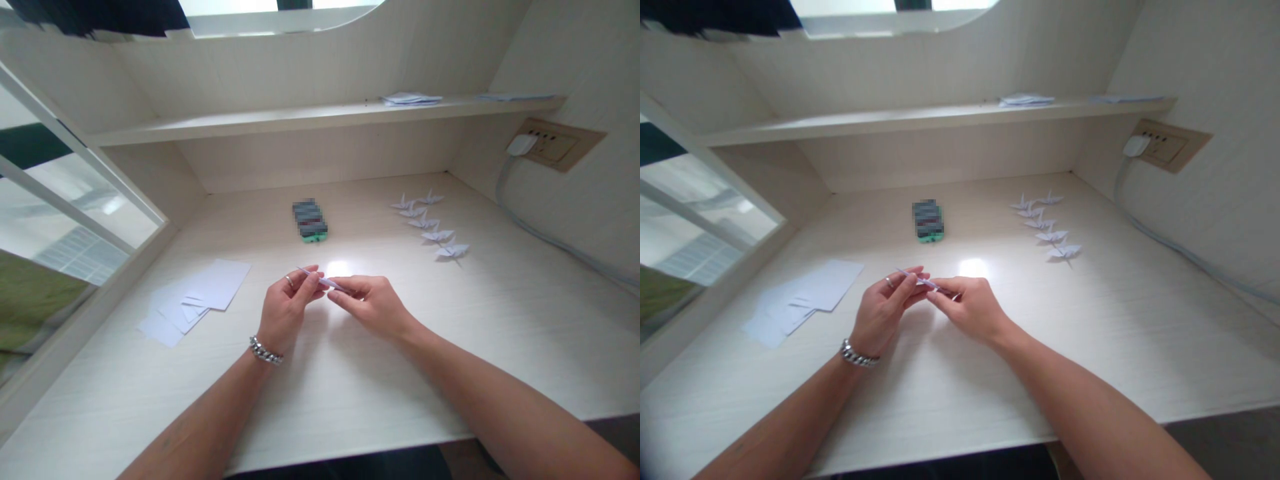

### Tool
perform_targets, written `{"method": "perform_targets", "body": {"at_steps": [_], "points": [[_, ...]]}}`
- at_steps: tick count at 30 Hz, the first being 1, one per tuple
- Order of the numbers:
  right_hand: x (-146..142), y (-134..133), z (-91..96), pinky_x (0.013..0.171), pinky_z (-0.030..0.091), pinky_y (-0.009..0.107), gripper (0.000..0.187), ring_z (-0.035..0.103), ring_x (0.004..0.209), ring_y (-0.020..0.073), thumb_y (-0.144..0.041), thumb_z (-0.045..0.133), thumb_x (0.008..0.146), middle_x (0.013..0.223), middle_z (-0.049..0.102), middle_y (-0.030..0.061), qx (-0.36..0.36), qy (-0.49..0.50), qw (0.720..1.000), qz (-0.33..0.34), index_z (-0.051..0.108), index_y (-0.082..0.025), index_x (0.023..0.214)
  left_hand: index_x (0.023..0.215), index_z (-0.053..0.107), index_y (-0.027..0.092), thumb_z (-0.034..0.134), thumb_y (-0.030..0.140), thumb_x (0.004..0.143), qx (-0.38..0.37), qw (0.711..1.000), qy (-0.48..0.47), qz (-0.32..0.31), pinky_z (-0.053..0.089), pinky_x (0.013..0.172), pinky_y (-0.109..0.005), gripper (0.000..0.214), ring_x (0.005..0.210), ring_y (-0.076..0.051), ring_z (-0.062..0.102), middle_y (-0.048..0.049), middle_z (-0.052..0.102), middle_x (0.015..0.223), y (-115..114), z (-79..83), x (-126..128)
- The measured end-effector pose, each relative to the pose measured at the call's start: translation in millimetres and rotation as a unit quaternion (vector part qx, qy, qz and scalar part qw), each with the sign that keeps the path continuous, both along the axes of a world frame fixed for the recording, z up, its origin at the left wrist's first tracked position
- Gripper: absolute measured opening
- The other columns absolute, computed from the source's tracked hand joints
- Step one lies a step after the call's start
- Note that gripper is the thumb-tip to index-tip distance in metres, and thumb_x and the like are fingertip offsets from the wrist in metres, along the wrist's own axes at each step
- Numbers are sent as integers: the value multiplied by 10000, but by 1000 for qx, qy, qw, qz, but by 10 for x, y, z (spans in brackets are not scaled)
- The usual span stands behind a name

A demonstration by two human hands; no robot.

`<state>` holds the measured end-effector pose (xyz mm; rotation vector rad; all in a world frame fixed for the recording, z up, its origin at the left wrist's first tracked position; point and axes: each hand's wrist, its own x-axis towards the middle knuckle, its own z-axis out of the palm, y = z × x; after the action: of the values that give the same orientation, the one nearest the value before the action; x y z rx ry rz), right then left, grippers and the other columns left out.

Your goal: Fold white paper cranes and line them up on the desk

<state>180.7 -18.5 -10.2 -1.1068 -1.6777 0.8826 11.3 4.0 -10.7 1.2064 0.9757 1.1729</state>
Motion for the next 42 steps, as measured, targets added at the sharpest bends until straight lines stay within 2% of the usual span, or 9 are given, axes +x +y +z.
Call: {"method": "perform_targets", "body": {"at_steps": [2, 8, 14, 19, 26, 35, 42], "points": [[4, 6, 3, 697, 503, 272, 295, 655, 779, 161, -341, 607, 856, 989, 737, 42, -25, 20, 999, 22, 705, -231, 1112, 1034, 684, 92, 687, 397, 789, -3, 1000, -3, 2, 569, 848, -373, 391, 887, -217, 694, -121, 717, 1004, 5, -5, -5], [16, 53, -18, 605, 494, 248, 326, 616, 648, 125, -422, 556, 881, 788, 701, 42, -70, 61, 995, 36, 730, -182, 1016, 1093, 669, 85, 699, 398, 777, -7, 1000, 9, 6, 567, 844, -368, 445, 890, -217, 689, -118, 731, 981, 5, -1, -16], [12, 58, -19, 588, 495, 240, 317, 605, 625, 115, -408, 589, 862, 773, 688, 51, -108, 95, 988, 50, 721, -150, 991, 1193, 606, 95, 698, 394, 780, 2, 1000, 19, 5, 573, 825, -376, 517, 883, -215, 690, -119, 726, 1002, -4, 15, -14], [14, 76, -33, 589, 496, 241, 311, 606, 627, 115, -409, 604, 850, 776, 691, 53, -143, 119, 980, 65, 714, -152, 986, 1164, 613, 87, 689, 396, 786, 12, 999, 33, 8, 577, 816, -373, 494, 883, -220, 692, -128, 716, 1026, -14, 24, -10], [32, 89, -40, 569, 490, 243, 333, 610, 611, 117, -434, 612, 838, 771, 688, 55, -182, 130, 972, 75, 708, -153, 988, 1217, 593, 78, 675, 415, 789, 16, 998, 59, 9, 578, 815, -375, 551, 902, -233, 691, -144, 707, 1071, -26, 39, -6], [24, 87, -28, 576, 493, 250, 352, 621, 607, 119, -463, 623, 825, 774, 695, 67, -211, 145, 963, 83, 705, -149, 960, 1112, 670, 101, 673, 460, 775, 28, 995, 93, 4, 580, 791, -358, 492, 882, -234, 693, -135, 717, 1058, -19, 43, -20], [6, 81, 14, 565, 481, 235, 366, 620, 589, 110, -479, 648, 797, 758, 695, 67, -244, 158, 953, 86, 702, -141, 929, 1226, 600, 96, 664, 447, 788, 26, 995, 94, 3, 583, 778, -366, 566, 842, -219, 695, -129, 724, 1032, -11, 25, -31]]}}
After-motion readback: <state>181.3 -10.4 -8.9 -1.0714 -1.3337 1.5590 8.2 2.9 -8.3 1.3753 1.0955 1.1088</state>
